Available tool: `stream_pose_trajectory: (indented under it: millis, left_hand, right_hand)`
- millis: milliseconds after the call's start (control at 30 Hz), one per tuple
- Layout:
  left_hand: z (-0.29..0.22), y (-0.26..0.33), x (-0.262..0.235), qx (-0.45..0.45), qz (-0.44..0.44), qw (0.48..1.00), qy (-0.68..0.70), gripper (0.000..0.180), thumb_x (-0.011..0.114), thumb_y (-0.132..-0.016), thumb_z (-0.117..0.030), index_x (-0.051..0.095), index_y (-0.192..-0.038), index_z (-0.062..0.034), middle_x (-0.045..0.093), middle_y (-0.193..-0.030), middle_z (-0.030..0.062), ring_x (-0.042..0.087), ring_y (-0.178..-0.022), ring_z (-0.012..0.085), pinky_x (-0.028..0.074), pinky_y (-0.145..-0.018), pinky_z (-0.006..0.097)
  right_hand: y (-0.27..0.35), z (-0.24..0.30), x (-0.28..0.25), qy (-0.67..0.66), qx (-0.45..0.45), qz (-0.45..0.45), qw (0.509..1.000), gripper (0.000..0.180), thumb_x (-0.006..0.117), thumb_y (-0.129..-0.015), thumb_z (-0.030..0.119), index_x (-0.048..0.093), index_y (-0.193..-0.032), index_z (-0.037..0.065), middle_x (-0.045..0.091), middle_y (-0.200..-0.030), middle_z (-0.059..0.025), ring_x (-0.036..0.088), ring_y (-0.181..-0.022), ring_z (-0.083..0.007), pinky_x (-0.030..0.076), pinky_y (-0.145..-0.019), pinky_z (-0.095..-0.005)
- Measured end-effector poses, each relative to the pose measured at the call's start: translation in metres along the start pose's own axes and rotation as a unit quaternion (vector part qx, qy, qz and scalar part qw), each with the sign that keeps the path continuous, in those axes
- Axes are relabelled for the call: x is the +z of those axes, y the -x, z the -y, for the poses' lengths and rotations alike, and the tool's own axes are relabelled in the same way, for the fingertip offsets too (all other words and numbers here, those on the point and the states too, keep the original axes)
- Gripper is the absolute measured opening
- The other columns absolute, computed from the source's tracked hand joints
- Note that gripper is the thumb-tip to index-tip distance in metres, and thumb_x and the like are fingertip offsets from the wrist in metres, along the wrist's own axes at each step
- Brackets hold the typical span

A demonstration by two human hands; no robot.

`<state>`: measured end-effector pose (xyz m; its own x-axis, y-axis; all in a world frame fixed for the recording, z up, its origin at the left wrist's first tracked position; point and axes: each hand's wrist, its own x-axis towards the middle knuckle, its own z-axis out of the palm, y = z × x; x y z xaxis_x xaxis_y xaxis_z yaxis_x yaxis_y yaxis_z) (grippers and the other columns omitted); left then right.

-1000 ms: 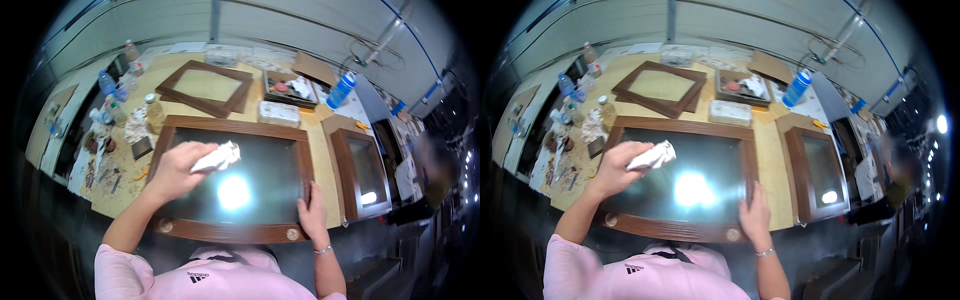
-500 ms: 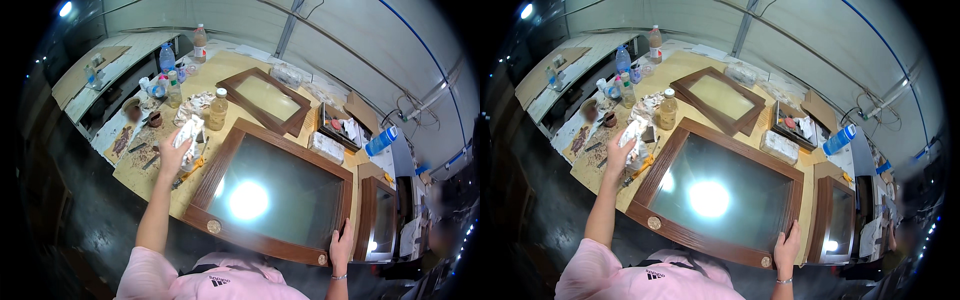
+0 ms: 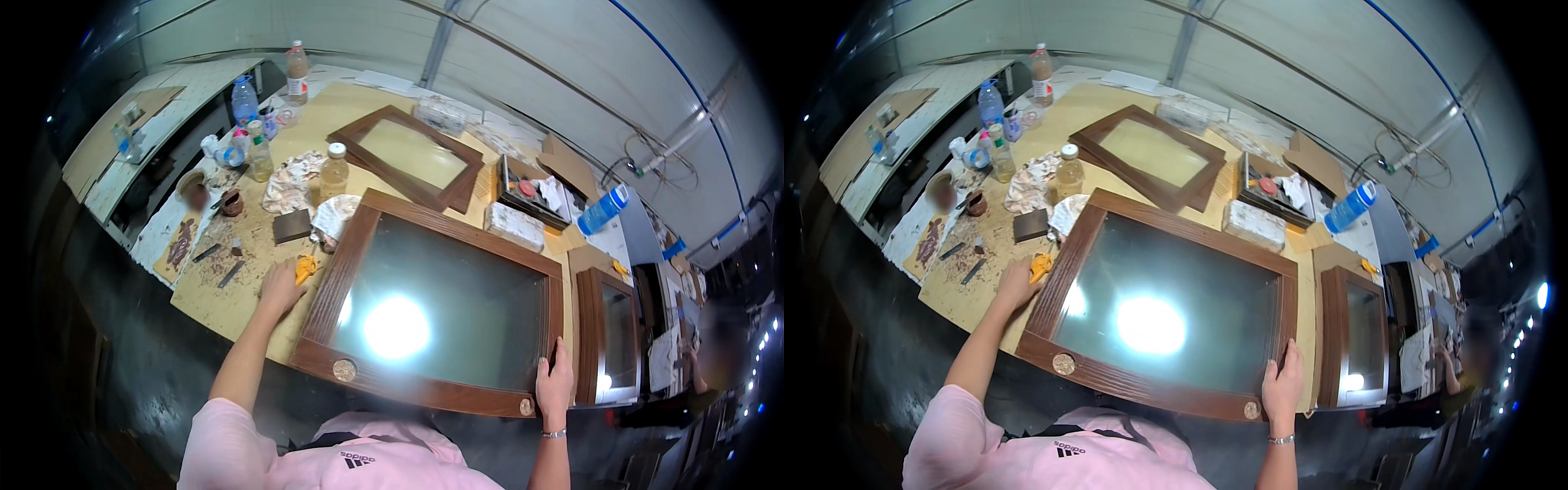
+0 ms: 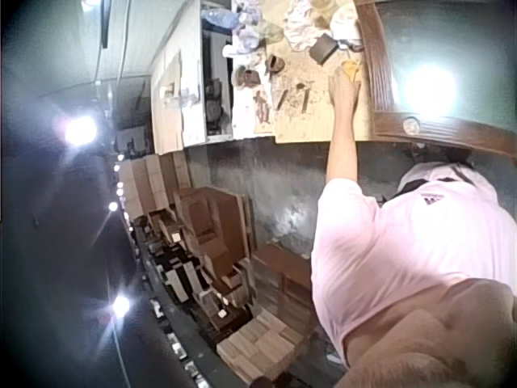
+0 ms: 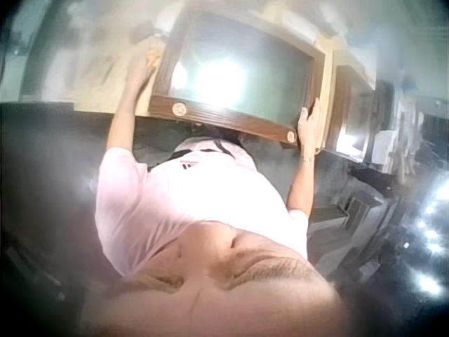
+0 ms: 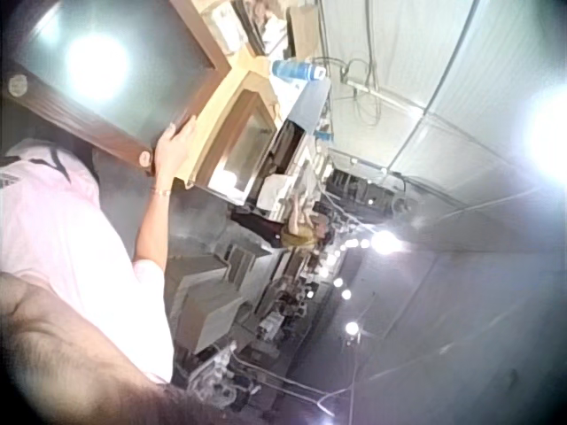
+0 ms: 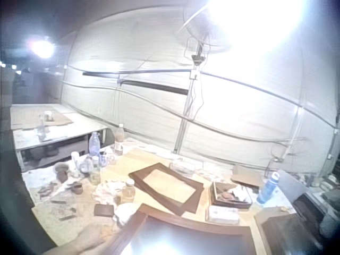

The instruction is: The person wipes a glass pane within a wooden frame using a cloth and liquid, turns the frame over to clean different sides, and uses a screwdriver to tighten a screw on the corner.

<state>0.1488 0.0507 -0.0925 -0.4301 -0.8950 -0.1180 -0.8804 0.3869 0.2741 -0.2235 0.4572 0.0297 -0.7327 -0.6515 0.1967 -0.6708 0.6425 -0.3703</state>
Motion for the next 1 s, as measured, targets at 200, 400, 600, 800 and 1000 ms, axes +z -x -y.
stream_pose_trajectory:
  millis: [200, 400, 600, 800, 1000]
  left_hand:
    - [0.027, 0.036, 0.038, 0.082, -0.173, 0.979, -0.069, 0.057, 0.066, -0.079, -0.009, 0.05, -0.134, -0.0002, 0.062, -0.113, 0.0189, 0.056, -0.105, 0.0362, 0.043, -0.098, 0.047]
    - [0.041, 0.096, -0.021, -0.009, -0.186, 0.974, 0.128, 0.046, 0.063, -0.089, -0.013, 0.052, -0.132, -0.001, 0.063, -0.106, 0.0221, 0.059, -0.098, 0.0419, 0.047, -0.087, 0.05]
    - [-0.075, 0.238, -0.157, 0.19, -0.053, 0.977, 0.082, 0.044, 0.067, -0.089, -0.02, 0.056, -0.125, 0.0005, 0.066, -0.099, 0.023, 0.063, -0.093, 0.0421, 0.05, -0.082, 0.049]
    - [-0.092, 0.271, -0.141, 0.055, -0.052, 0.997, 0.009, 0.046, 0.069, -0.088, -0.029, 0.058, -0.125, -0.0039, 0.067, -0.096, 0.0197, 0.065, -0.091, 0.04, 0.05, -0.08, 0.048]
    - [-0.135, 0.299, -0.13, 0.038, -0.104, 0.994, 0.011, 0.047, 0.07, -0.086, -0.023, 0.057, -0.126, -0.0046, 0.065, -0.094, 0.0199, 0.064, -0.088, 0.0399, 0.05, -0.077, 0.049]
  right_hand:
    - [-0.001, 0.004, 0.003, 0.008, -0.017, -0.014, 1.0, 0.057, 0.058, -0.09, 0.011, 0.042, -0.143, -0.003, 0.049, -0.14, -0.0255, 0.05, -0.126, -0.0426, 0.043, -0.105, -0.0455]
    - [0.001, 0.003, 0.004, 0.019, -0.059, -0.048, 0.997, 0.052, 0.062, -0.087, 0.01, 0.049, -0.135, -0.004, 0.049, -0.136, -0.027, 0.05, -0.123, -0.0441, 0.043, -0.104, -0.0473]
    - [0.044, 0.051, -0.002, -0.091, -0.256, 0.019, 0.962, 0.049, 0.076, -0.079, 0.015, 0.061, -0.123, 0.001, 0.053, -0.131, -0.0212, 0.052, -0.121, -0.0401, 0.044, -0.103, -0.047]
    - [0.067, 0.064, -0.004, -0.077, -0.361, 0.062, 0.927, 0.05, 0.077, -0.077, 0.026, 0.063, -0.118, 0.002, 0.058, -0.109, -0.0145, 0.056, -0.098, -0.0329, 0.047, -0.084, -0.0437]
    - [0.076, 0.049, 0.011, -0.031, -0.395, 0.013, 0.918, 0.056, 0.069, -0.08, 0.02, 0.055, -0.128, -0.004, 0.057, -0.114, -0.018, 0.056, -0.104, -0.0347, 0.045, -0.093, -0.0451]
